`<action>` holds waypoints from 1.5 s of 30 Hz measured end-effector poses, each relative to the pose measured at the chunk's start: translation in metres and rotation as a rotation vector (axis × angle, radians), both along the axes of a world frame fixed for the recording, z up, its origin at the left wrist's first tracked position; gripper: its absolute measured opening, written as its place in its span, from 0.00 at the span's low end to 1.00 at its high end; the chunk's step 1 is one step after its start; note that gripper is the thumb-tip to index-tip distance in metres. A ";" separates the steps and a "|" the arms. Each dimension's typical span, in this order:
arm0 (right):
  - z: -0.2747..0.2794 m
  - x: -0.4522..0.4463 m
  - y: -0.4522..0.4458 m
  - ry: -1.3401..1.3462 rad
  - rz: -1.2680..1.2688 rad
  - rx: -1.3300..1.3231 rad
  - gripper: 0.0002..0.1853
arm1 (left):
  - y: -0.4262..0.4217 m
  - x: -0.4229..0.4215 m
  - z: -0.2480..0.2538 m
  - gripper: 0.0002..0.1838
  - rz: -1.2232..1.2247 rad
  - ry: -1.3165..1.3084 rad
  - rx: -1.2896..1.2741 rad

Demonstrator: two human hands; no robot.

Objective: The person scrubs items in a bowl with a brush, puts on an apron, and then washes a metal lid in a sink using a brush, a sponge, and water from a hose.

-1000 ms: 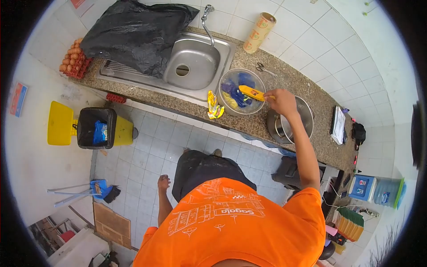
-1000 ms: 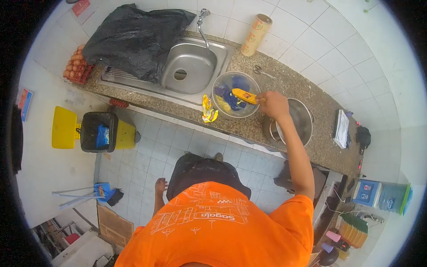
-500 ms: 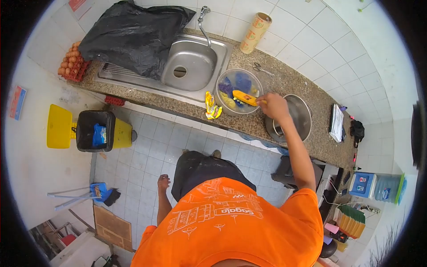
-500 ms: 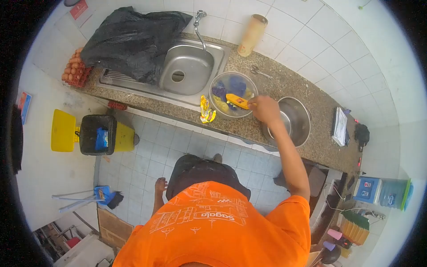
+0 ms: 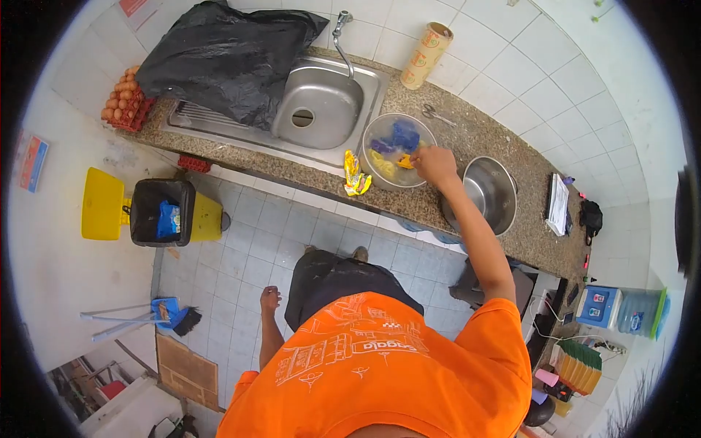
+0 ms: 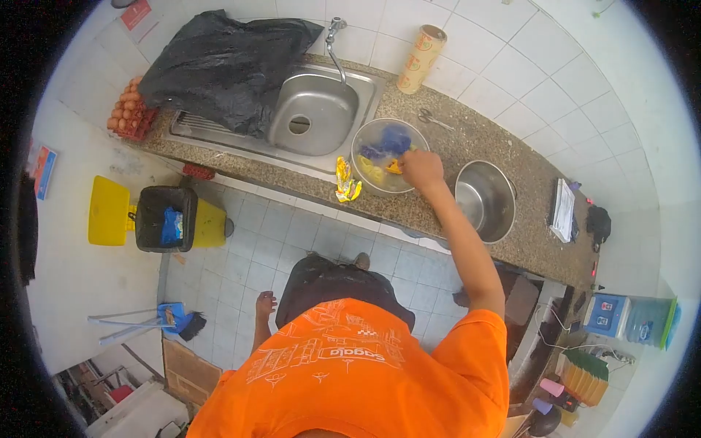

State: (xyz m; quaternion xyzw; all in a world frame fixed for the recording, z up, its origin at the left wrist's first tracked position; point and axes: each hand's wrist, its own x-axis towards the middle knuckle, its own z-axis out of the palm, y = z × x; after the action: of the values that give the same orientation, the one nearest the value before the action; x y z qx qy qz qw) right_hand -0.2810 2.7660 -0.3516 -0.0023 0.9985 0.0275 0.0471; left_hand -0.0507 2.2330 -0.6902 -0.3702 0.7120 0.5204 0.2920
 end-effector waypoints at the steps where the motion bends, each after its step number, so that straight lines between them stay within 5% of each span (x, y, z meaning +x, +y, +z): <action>1: 0.005 0.000 -0.001 -0.001 0.003 -0.001 0.07 | -0.001 0.003 -0.003 0.17 0.015 -0.008 0.009; 14: 0.110 0.031 -0.002 0.086 0.026 0.002 0.07 | -0.007 0.021 -0.017 0.14 0.007 -0.034 0.013; 35: 0.014 0.027 0.011 0.063 0.052 0.006 0.07 | -0.003 0.017 -0.016 0.13 0.085 -0.005 0.068; 45: 0.096 0.039 0.020 0.077 -0.019 -0.031 0.08 | 0.003 0.015 -0.006 0.11 0.079 -0.005 0.023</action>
State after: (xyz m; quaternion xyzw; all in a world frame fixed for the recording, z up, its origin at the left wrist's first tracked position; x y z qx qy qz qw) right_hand -0.2419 2.7862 -0.2555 0.0073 0.9999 0.0116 0.0090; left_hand -0.0360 2.2358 -0.6964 -0.3961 0.6901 0.5386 0.2772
